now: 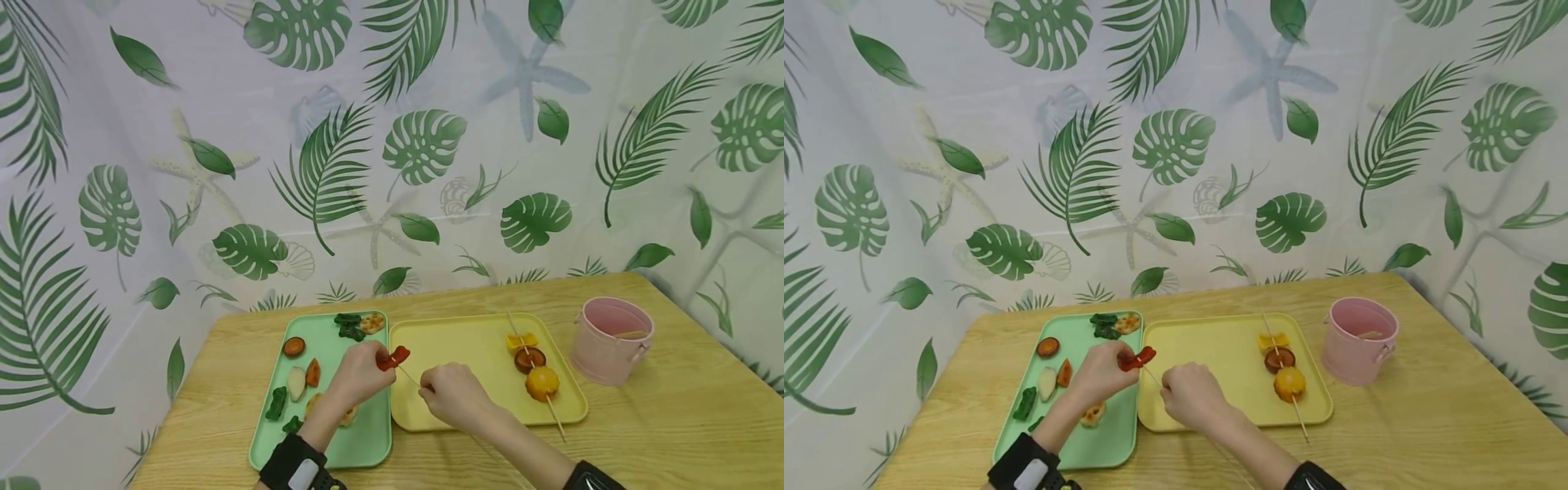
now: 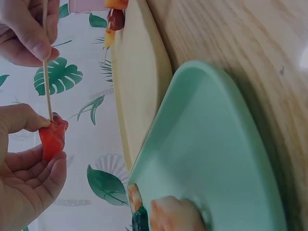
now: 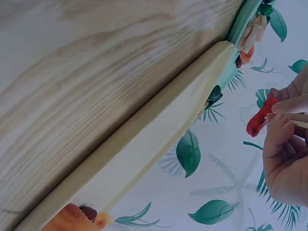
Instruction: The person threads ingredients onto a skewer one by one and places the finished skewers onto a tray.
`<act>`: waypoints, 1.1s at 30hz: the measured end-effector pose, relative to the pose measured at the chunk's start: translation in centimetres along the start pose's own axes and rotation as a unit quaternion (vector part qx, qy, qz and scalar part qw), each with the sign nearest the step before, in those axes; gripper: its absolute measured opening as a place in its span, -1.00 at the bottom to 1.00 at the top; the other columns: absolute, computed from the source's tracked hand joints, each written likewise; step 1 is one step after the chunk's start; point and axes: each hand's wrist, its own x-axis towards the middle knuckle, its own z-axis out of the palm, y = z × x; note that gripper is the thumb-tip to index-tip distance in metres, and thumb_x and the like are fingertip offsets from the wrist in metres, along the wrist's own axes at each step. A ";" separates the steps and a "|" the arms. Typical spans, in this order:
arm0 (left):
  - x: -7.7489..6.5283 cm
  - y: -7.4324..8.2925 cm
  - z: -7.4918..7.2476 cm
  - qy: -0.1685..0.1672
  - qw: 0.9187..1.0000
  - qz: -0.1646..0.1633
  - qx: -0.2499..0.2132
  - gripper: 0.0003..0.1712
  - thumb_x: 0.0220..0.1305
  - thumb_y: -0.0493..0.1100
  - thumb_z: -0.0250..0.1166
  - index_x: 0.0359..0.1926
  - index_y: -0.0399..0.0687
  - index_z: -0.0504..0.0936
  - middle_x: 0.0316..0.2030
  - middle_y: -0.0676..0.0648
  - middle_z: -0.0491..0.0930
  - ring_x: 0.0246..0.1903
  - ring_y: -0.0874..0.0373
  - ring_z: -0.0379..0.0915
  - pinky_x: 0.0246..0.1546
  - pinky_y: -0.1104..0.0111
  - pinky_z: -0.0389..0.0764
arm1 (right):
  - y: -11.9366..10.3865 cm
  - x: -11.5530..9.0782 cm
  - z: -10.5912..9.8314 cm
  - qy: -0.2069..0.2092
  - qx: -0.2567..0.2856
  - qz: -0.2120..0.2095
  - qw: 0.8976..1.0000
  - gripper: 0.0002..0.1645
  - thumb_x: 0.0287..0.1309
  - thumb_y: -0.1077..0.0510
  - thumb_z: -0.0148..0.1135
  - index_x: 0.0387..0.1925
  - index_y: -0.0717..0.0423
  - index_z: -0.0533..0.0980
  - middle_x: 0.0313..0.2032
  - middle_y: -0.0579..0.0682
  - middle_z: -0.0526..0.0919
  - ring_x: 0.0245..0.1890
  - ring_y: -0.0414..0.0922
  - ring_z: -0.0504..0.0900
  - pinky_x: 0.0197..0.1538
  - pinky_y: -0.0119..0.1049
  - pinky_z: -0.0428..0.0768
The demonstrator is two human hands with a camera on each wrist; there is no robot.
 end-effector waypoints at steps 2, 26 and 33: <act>0.1 0.2 -0.2 0.004 1.000 -0.006 0.005 -0.87 -0.05 -0.30 0.28 -0.39 -0.23 0.59 -0.49 -0.03 0.50 -0.55 0.17 0.36 -0.55 0.40 0.41 | 0.0 0.0 0.1 0.006 -0.008 0.004 1.000 -0.55 0.01 0.31 0.28 -0.83 0.00 0.31 -0.82 -0.27 0.16 -0.77 -0.36 0.09 -0.64 -0.45 0.16; -0.3 -1.8 -2.0 0.051 0.994 -0.095 -0.016 -0.84 0.01 -0.25 0.24 -0.35 -0.24 0.55 -0.46 -0.06 0.49 -0.55 0.12 0.35 -0.58 0.35 0.38 | 2.0 -8.8 -1.8 0.149 -0.182 -0.148 0.961 -0.71 -0.45 0.42 0.37 -0.50 0.23 0.52 -0.68 -0.10 0.44 -0.74 -0.27 0.41 -0.68 -0.51 0.38; -0.5 -1.9 -1.8 0.066 0.993 -0.094 -0.025 -0.84 0.01 -0.24 0.26 -0.34 -0.23 0.56 -0.45 -0.07 0.52 -0.54 0.12 0.40 -0.57 0.34 0.43 | 2.0 -8.8 -1.8 0.168 -0.127 -0.143 0.967 -0.71 0.28 0.26 -0.03 -0.46 0.27 0.56 -0.63 -0.05 0.54 -0.68 -0.27 0.49 -0.61 -0.54 0.44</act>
